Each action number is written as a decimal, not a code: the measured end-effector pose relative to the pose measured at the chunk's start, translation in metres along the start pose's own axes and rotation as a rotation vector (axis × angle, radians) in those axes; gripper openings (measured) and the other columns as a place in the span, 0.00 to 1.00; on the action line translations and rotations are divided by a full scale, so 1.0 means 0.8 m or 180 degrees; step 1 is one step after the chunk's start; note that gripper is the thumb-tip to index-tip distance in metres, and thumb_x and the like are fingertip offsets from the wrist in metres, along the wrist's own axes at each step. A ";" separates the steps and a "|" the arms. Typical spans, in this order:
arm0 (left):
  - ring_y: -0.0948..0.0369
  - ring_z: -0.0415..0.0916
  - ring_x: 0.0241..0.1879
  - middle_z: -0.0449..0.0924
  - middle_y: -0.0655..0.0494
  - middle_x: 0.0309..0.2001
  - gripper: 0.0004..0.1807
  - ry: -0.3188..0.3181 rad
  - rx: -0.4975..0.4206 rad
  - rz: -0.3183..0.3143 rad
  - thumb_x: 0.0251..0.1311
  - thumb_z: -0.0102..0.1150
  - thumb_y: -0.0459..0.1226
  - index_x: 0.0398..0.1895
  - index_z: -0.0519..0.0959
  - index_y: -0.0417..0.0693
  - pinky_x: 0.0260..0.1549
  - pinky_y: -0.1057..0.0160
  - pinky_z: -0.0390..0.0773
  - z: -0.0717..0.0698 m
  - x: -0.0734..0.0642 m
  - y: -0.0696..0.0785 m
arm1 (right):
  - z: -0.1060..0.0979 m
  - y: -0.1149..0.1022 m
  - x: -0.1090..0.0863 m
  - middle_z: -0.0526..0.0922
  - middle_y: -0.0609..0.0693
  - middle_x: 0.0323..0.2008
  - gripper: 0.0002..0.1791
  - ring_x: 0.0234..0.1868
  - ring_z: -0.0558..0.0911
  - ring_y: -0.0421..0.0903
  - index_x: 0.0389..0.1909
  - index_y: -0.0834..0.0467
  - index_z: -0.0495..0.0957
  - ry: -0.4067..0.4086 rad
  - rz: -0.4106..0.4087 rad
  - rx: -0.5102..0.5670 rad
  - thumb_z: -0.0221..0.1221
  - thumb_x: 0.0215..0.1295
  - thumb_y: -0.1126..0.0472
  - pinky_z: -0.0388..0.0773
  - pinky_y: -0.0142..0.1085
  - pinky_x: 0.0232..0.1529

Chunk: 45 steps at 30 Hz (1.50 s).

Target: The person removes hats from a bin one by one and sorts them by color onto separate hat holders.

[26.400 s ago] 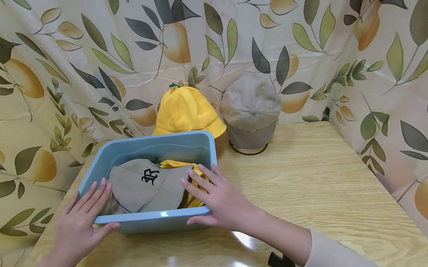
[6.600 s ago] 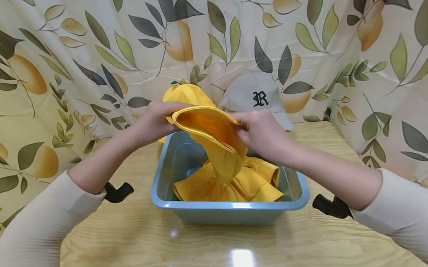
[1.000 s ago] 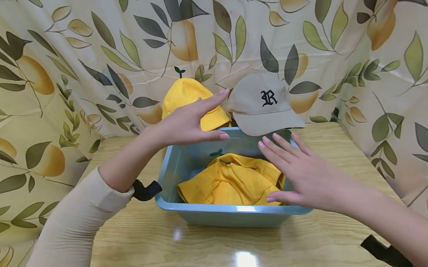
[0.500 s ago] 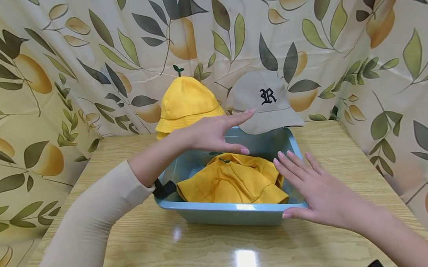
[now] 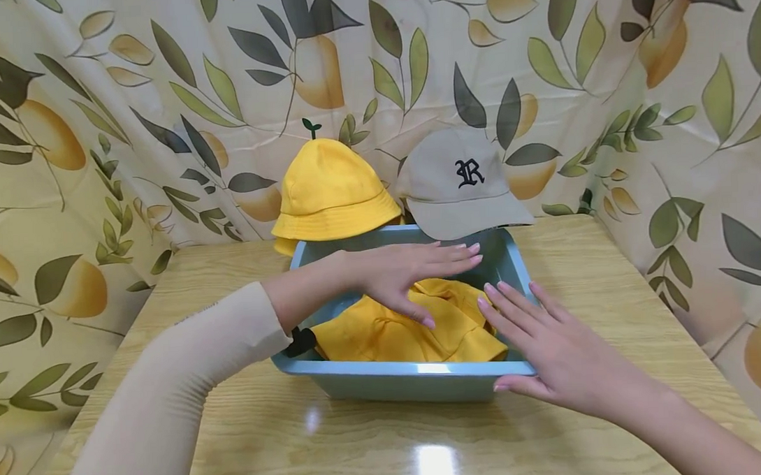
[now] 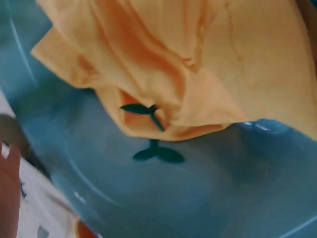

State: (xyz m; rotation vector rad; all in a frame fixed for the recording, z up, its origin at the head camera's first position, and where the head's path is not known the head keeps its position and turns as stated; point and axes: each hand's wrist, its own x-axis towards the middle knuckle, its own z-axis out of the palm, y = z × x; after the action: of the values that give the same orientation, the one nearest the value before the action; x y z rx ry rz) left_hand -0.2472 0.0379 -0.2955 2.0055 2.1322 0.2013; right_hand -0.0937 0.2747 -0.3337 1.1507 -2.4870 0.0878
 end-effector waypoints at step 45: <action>0.65 0.68 0.55 0.71 0.60 0.58 0.43 -0.1291 -0.0241 -0.0926 0.45 0.64 0.54 0.66 0.62 0.51 0.55 0.72 0.64 0.076 0.041 -0.056 | 0.017 -0.005 0.000 0.63 0.51 0.66 0.40 0.68 0.58 0.46 0.62 0.63 0.65 0.0640 0.0008 0.0086 0.40 0.63 0.34 0.43 0.39 0.70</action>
State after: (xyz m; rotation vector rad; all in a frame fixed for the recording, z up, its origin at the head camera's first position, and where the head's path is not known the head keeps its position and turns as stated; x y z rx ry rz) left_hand -0.2777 0.0647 -0.3666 1.5121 2.0758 -0.1558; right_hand -0.0953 0.2685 -0.3467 1.0924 -2.3168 0.2269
